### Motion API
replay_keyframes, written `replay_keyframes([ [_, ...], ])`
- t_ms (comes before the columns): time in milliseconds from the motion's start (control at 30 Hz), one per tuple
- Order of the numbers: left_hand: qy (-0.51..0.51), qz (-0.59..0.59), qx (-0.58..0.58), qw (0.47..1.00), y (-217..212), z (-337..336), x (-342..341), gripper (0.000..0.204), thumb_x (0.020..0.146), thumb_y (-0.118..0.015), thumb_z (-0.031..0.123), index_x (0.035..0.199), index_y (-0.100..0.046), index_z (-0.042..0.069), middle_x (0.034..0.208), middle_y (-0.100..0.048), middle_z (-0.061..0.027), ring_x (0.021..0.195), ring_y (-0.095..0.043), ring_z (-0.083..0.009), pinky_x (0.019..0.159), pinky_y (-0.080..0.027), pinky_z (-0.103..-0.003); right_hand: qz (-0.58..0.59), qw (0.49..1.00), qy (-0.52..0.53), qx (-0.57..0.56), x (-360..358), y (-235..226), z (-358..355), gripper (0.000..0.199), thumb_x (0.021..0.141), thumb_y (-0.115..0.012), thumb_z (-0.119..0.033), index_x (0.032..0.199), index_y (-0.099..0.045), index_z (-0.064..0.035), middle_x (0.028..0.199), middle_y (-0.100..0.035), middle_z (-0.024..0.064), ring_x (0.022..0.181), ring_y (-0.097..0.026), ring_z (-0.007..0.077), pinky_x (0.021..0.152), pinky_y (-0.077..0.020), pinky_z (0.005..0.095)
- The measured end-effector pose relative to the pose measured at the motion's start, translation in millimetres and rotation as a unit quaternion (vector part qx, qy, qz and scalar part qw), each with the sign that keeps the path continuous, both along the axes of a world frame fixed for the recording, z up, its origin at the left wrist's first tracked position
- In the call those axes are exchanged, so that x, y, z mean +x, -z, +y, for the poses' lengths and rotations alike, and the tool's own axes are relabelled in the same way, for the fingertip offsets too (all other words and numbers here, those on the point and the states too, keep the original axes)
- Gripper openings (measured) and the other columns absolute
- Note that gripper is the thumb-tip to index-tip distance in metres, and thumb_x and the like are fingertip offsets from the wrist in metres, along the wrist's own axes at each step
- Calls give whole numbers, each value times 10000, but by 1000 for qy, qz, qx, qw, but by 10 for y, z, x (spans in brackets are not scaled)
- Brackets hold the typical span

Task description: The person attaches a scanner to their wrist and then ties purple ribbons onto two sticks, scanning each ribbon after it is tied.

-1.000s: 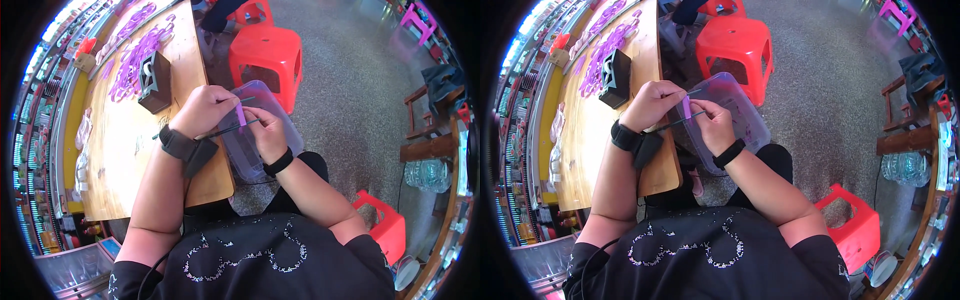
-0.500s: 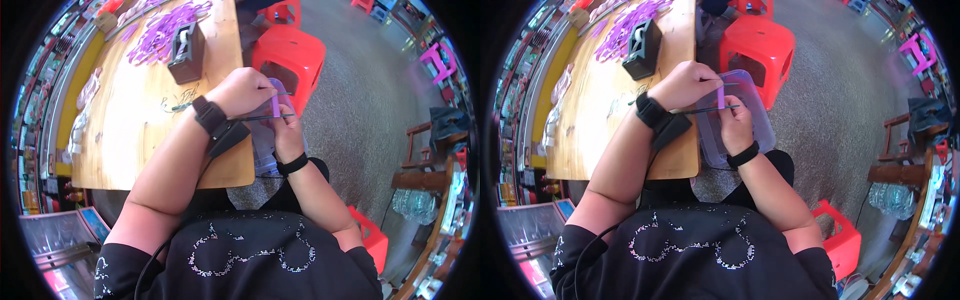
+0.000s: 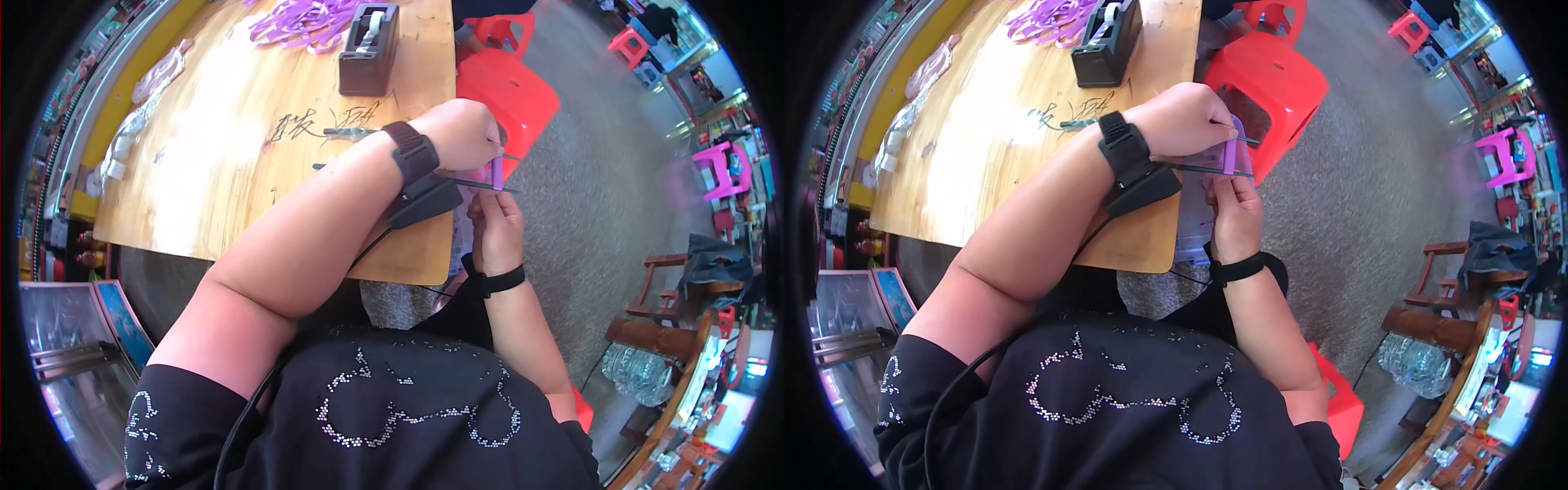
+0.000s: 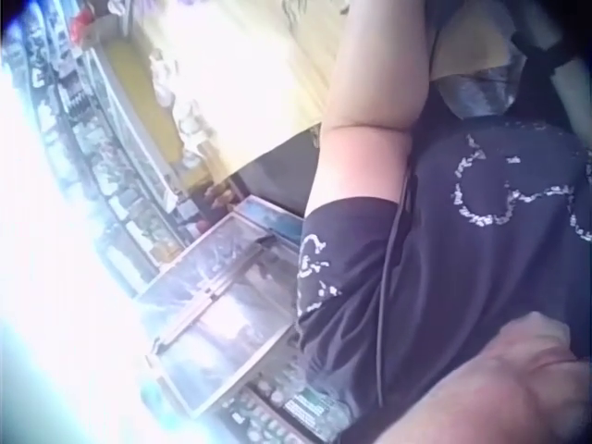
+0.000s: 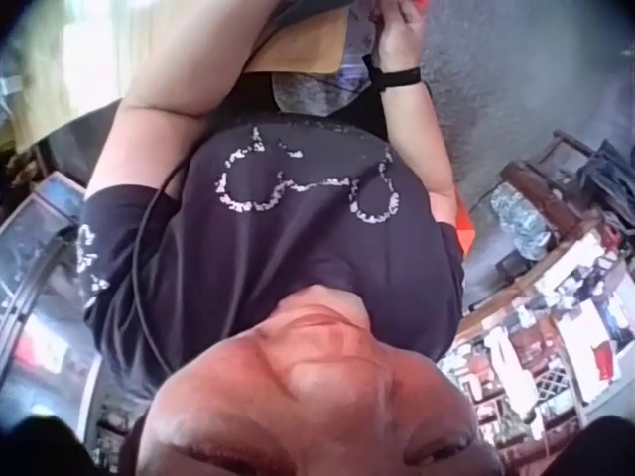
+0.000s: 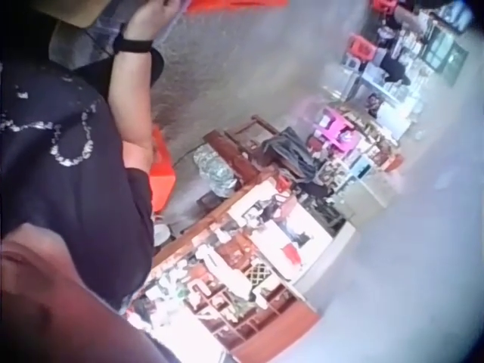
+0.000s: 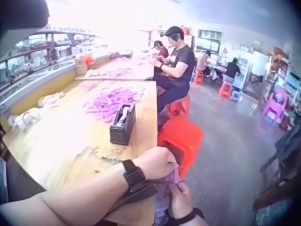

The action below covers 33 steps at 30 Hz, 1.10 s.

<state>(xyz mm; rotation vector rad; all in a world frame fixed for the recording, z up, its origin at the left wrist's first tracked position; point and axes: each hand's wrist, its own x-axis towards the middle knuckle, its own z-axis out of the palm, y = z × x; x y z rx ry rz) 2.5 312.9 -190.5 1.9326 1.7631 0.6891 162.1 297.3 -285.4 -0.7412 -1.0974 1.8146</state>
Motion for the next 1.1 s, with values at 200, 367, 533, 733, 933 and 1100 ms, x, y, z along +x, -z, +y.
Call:
replay_keyframes([
  [200,-6,-7,-34,999,33,28,-24,178,773,-557,218,782,-679,89,739,-635,-144,730,-624,-305,687,-498,-376,-6,1000,-12,-10,42,0,-14,144,907,-530,-133,881,-623,-27,699,-528,-8,649,-448,86,624,-352,226],
  [367,-17,-7,-42,999,-19,-14,-4,193,782,-582,214,828,-685,56,769,-640,-149,761,-616,-307,711,-488,-372,4,1000,-5,-28,43,0,-19,157,914,-531,-162,900,-634,-43,800,-604,14,724,-512,93,661,-381,225],
  [533,-15,-3,-42,999,36,51,-1,194,783,-577,213,818,-681,52,775,-639,-147,770,-615,-310,722,-488,-375,-32,999,10,-22,94,-31,11,160,911,-540,-181,951,-621,-49,948,-652,67,856,-574,131,714,-399,255],
  [733,-16,1,-49,999,45,61,1,192,781,-575,211,809,-681,54,779,-639,-142,772,-614,-310,721,-489,-380,1,999,-20,-31,130,50,50,148,908,-529,-167,987,-604,-66,934,-639,34,811,-564,125,719,-401,269],
  [933,-13,5,-38,999,62,44,4,193,780,-579,215,801,-678,51,763,-634,-146,761,-612,-314,707,-489,-383,9,999,-37,-33,138,60,30,122,909,-530,-173,968,-573,-75,889,-628,20,782,-555,128,729,-401,279],
  [1100,-12,-8,-30,999,90,53,-21,188,780,-582,210,792,-676,48,756,-632,-149,752,-613,-311,699,-489,-380,8,998,-28,-60,136,4,-19,127,906,-535,-175,996,-557,-89,915,-622,20,801,-555,134,747,-401,281],
])
